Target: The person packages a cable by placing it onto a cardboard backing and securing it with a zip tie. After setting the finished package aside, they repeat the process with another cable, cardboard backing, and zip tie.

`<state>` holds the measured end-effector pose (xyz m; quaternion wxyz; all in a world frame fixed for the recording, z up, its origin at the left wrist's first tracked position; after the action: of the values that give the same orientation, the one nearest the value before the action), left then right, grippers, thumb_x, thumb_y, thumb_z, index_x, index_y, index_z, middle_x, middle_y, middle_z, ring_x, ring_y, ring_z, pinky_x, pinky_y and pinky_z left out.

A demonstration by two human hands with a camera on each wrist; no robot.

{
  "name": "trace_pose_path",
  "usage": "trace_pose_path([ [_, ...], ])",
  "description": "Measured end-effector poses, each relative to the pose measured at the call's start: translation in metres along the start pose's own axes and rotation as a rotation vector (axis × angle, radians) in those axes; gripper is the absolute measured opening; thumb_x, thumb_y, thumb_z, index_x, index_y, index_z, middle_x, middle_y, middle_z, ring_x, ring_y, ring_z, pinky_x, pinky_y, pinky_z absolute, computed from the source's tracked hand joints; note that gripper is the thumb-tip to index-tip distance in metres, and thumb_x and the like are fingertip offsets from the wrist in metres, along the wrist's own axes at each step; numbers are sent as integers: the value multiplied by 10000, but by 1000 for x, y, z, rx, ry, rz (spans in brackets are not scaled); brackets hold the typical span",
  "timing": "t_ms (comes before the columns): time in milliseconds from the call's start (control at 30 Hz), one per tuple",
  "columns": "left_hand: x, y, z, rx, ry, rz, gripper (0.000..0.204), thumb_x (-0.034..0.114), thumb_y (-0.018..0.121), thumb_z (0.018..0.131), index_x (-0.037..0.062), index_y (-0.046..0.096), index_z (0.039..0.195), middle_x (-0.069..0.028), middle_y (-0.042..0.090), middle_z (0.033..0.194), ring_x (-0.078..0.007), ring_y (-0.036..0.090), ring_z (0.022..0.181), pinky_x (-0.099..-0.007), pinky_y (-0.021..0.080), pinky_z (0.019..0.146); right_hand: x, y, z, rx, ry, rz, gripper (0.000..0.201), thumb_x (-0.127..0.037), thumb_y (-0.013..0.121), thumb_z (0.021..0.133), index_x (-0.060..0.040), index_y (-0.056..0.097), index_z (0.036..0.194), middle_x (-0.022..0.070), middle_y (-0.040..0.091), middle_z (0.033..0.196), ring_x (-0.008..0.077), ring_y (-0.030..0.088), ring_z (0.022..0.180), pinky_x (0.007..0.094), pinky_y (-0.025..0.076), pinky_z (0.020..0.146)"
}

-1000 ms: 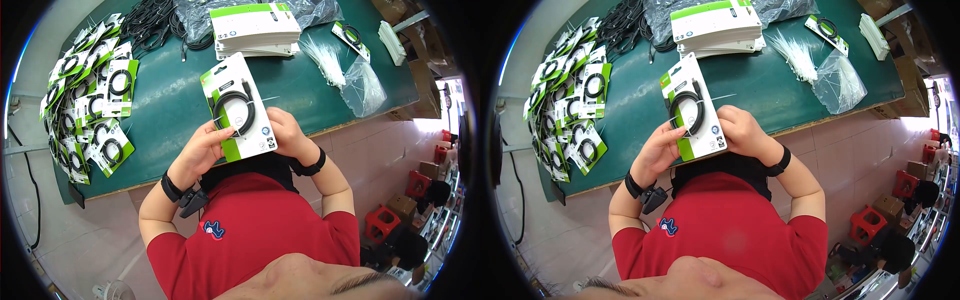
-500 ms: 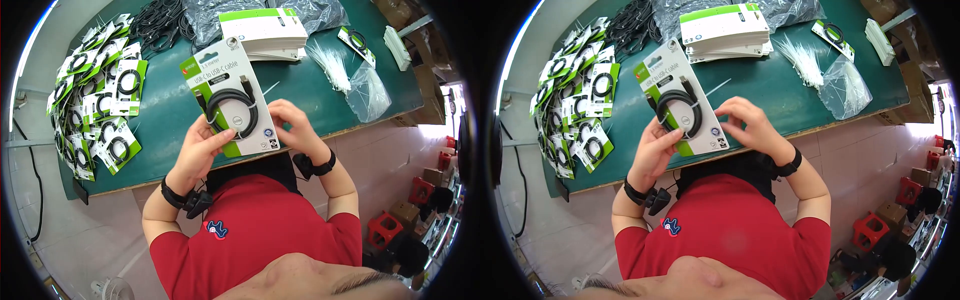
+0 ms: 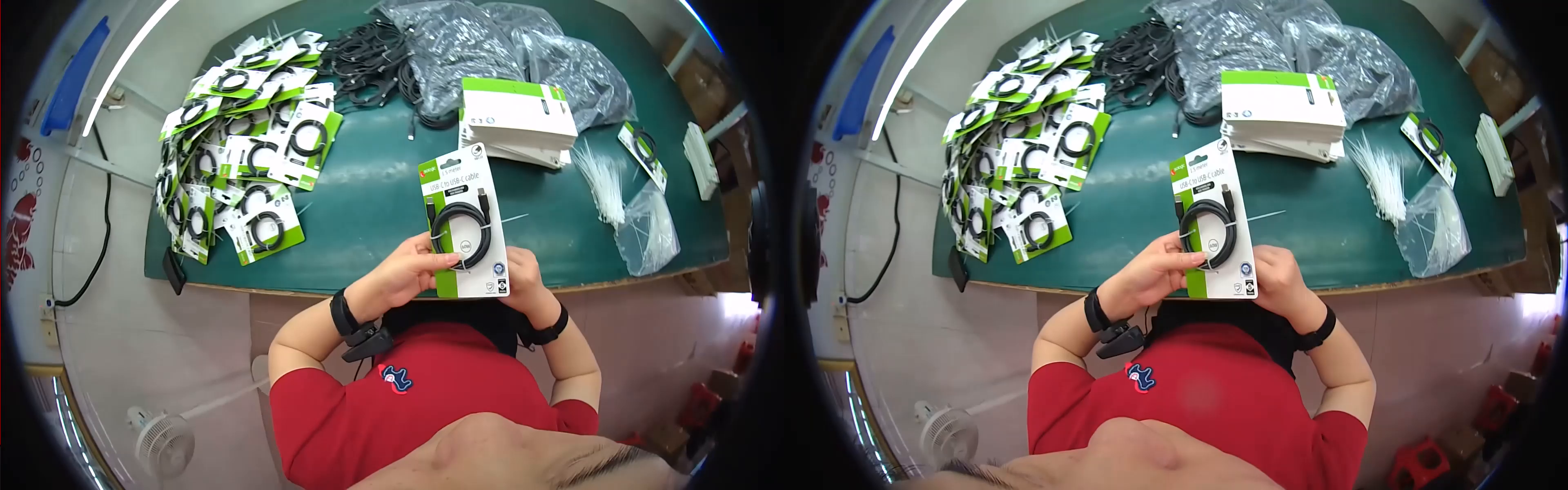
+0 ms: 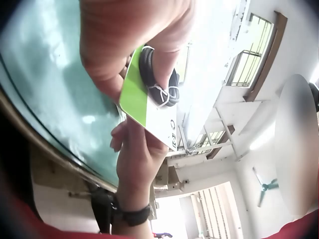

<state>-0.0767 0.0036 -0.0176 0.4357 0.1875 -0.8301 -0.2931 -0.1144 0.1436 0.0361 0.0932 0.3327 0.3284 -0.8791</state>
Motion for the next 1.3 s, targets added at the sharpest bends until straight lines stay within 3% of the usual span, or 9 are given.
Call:
trace_pose_path([
  [300,123,-80,-45,306,440,260,409,91,715,910,10,533,1266,-107,665,1187,-191,676,1045,-343,583,870,33,-3,-16,-99,270,-134,52,-74,737,825,-33,708,835,113,665,746,291,636,658,365,506,599],
  [500,302,-196,-113,780,827,486,303,106,683,935,10,580,1203,-96,687,1097,-215,699,968,-338,592,853,40,-19,-21,-65,351,-190,48,-72,731,824,-34,705,837,106,666,755,271,633,647,353,502,596],
  [567,376,-219,-142,577,1067,337,296,120,679,941,-24,583,1181,-116,676,1094,-238,693,980,-335,588,882,39,-19,-22,-55,379,-203,48,-73,729,826,-33,704,836,105,666,758,266,633,645,351,501,596],
  [633,403,-243,-162,621,1140,185,318,120,689,934,-31,563,1184,-123,671,1066,-250,694,966,-351,596,848,39,-19,-22,-61,403,-221,51,-80,727,830,-35,703,834,101,665,763,256,634,640,345,500,592],
  [700,404,-259,-163,660,1210,32,343,120,699,926,-39,543,1187,-130,665,1037,-263,695,953,-367,605,815,41,-21,-19,-59,417,-236,53,-83,726,832,-36,703,833,99,665,765,250,635,638,343,499,590],
  [800,365,-280,-136,775,1046,74,348,89,683,929,-42,536,1216,-164,664,1085,-300,688,1011,-401,588,888,44,-19,-20,-84,449,-225,52,-91,723,836,-42,705,840,96,664,768,242,634,629,336,498,581],
  [1033,268,-209,2,545,634,348,349,110,638,963,-21,553,1275,-190,640,1227,-285,691,1042,-372,598,857,57,-14,-22,-70,494,-164,64,-87,733,835,-30,706,846,91,647,747,194,596,567,308,471,547],
  [1100,255,-189,44,546,490,699,394,100,647,951,19,546,1323,-158,639,1248,-240,701,1002,-348,593,813,59,-14,-24,-54,502,-153,70,-81,738,834,-20,706,848,91,639,739,179,580,549,298,459,536],
  [1300,254,-184,123,663,557,985,464,52,680,885,15,559,1331,-133,664,1170,-201,716,799,-311,579,643,60,-18,-26,-26,513,-158,65,-120,739,828,-65,707,820,73,659,745,195,605,556,305,471,540],
])
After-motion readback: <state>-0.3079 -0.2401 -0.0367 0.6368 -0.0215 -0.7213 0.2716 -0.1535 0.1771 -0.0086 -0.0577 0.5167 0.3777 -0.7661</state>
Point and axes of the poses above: each hand's wrist, its own z-axis towards the middle knuckle, its own y-axis out of the palm, x = y × z, the point moved 9 cm from there along z, towards the middle knuckle
